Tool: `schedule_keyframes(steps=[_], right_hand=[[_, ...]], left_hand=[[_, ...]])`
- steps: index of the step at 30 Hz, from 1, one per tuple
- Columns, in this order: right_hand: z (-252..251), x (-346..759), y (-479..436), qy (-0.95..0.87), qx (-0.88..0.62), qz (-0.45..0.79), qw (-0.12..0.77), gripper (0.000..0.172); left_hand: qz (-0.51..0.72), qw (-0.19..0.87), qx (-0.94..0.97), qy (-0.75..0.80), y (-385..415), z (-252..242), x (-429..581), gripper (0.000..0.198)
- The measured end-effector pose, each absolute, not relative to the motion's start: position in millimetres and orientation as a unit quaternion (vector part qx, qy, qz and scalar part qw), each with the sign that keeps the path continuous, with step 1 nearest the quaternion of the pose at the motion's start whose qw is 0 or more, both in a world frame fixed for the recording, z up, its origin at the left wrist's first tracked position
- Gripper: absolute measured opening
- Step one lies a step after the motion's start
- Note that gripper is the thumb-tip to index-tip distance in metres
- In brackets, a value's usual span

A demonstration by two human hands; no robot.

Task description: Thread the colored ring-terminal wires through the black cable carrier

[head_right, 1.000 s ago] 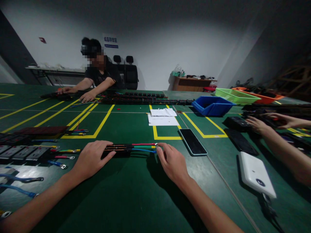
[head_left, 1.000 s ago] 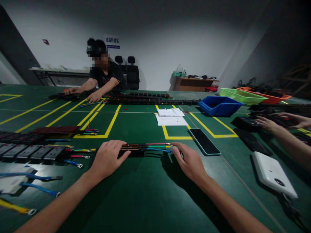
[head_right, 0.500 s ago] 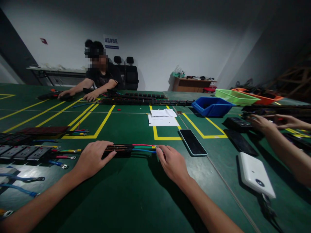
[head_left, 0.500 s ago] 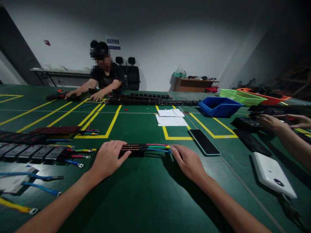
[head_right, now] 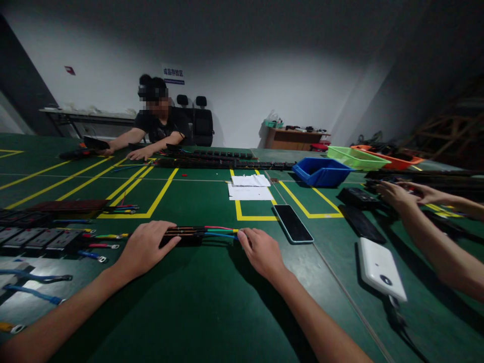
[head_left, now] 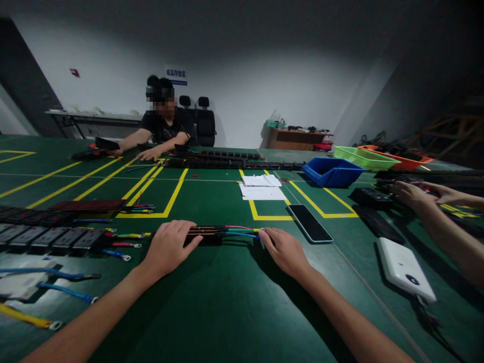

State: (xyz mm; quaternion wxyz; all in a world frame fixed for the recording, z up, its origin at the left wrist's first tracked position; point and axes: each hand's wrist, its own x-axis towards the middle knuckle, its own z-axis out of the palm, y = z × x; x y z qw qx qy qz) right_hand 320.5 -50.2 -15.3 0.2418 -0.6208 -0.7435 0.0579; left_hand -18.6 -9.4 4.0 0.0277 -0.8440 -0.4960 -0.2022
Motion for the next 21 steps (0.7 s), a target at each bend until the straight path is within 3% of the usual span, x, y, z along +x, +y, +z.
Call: schedule_keyframes(steps=[3, 9, 12, 16, 21], right_hand=[[-16.2, 320.6, -48.9, -0.744, -0.623, 0.058, 0.236, 0.046], [-14.8, 322.0, -49.0, -0.702, -0.623, 0.054, 0.341, 0.042], [-15.3, 320.6, -48.9, -0.715, -0.617, 0.046, 0.325, 0.042], [-15.6, 317.4, -49.2, -0.75, -0.615, 0.051, 0.238, 0.048], [-14.9, 316.4, -49.4, -0.729, -0.608, 0.055, 0.31, 0.042]], left_hand=[[-0.198, 0.027, -0.844, -0.498, -9.7, 5.3, -18.1, 0.047], [-0.204, 0.03, -0.843, -0.497, -9.8, 4.8, -18.4, 0.047], [-0.206, 0.03, -0.843, -0.495, -10.1, 4.6, -18.8, 0.047], [-0.21, 0.025, -0.842, -0.496, -12.1, 7.4, -18.2, 0.049], [-0.214, 0.001, -0.841, -0.497, -16.2, 12.7, -17.4, 0.048]])
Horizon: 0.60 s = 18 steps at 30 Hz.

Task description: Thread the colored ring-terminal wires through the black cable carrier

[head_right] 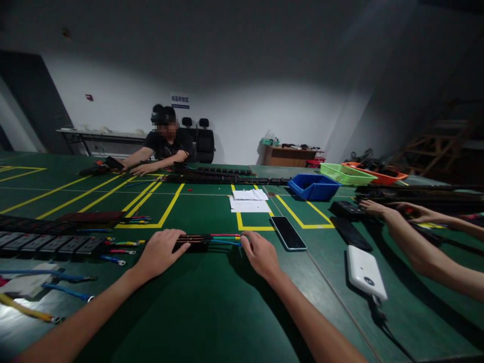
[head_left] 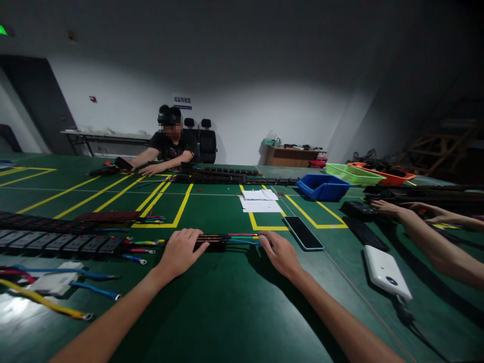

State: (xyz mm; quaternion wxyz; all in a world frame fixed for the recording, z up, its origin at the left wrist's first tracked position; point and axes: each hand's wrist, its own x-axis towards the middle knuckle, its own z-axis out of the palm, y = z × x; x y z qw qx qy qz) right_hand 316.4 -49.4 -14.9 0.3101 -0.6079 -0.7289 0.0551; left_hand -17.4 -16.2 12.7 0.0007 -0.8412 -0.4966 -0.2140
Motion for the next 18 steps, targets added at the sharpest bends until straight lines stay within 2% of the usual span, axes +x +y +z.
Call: schedule_keyframes(steps=[6, 9, 14, 18], right_hand=[[-17.9, 316.5, -47.5, -0.746, -0.61, 0.065, 0.26, 0.049], [-18.2, 317.1, -47.7, -0.738, -0.602, 0.074, 0.295, 0.045], [-18.3, 317.1, -48.4, -0.738, -0.604, 0.081, 0.289, 0.046], [-18.1, 316.2, -47.8, -0.728, -0.601, 0.069, 0.323, 0.045]], left_hand=[[-0.225, -0.002, -0.839, -0.495, -17.2, 12.7, -17.6, 0.046], [-0.221, 0.0, -0.837, -0.5, -16.6, 11.1, -18.3, 0.046], [-0.229, 0.001, -0.836, -0.499, -15.9, 11.4, -19.3, 0.046], [-0.265, -0.004, -0.827, -0.496, -18.3, 17.2, -18.5, 0.043]])
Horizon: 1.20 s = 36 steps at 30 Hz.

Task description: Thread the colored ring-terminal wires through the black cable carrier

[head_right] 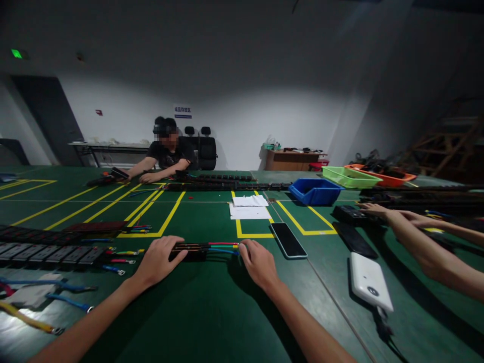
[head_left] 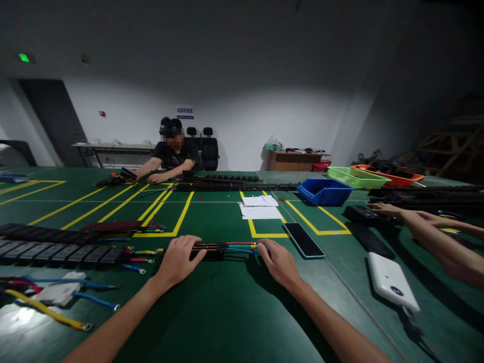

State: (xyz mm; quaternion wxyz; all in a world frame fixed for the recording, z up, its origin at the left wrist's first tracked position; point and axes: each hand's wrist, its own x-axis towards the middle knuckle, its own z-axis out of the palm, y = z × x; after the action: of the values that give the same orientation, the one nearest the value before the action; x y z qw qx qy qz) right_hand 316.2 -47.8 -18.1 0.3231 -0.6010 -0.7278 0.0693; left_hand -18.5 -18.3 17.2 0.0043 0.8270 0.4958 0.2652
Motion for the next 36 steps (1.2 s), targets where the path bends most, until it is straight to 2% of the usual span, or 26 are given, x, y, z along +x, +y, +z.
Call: schedule_keyframes(steps=[3, 6, 12, 19, 24, 29, 31, 33, 36], right_hand=[[-17.9, 316.1, -47.2, -0.722, -0.602, 0.067, 0.334, 0.045], [-18.5, 316.7, -46.7, -0.718, -0.604, 0.069, 0.338, 0.044], [-20.1, 318.0, -45.8, -0.716, -0.604, 0.065, 0.345, 0.046], [-21.1, 318.0, -45.8, -0.707, -0.599, 0.081, 0.366, 0.044], [-16.5, 318.6, -48.4, -0.681, -0.574, 0.116, 0.44, 0.043], [16.0, 304.0, -56.6, -0.566, -0.495, 0.367, 0.547, 0.043], [37.9, 297.5, -66.3, -0.533, -0.451, 0.424, 0.577, 0.04], [60.6, 298.0, -81.4, -0.544, -0.436, 0.419, 0.581, 0.042], [85.5, 318.4, -107.6, -0.611, -0.468, 0.301, 0.563, 0.048]], left_hand=[[0.337, 0.013, 0.803, 0.491, -21.8, 24.7, -15.3, 0.035], [0.402, 0.075, 0.78, 0.474, -25.7, 31.1, -10.3, 0.031], [0.456, 0.28, 0.705, 0.466, -30.2, 34.0, -4.6, 0.037], [0.496, 0.386, 0.636, 0.449, -30.7, 31.3, -3.0, 0.04], [0.494, 0.401, 0.622, 0.455, -32.5, 32.4, 1.3, 0.042], [0.493, 0.373, 0.644, 0.451, -30.5, 31.0, -0.9, 0.035], [0.482, 0.332, 0.666, 0.462, -30.6, 29.7, -2.6, 0.033], [0.469, 0.287, 0.686, 0.477, -31.6, 27.9, -3.7, 0.033], [0.457, 0.224, 0.712, 0.483, -33.7, 24.6, -3.0, 0.032]])
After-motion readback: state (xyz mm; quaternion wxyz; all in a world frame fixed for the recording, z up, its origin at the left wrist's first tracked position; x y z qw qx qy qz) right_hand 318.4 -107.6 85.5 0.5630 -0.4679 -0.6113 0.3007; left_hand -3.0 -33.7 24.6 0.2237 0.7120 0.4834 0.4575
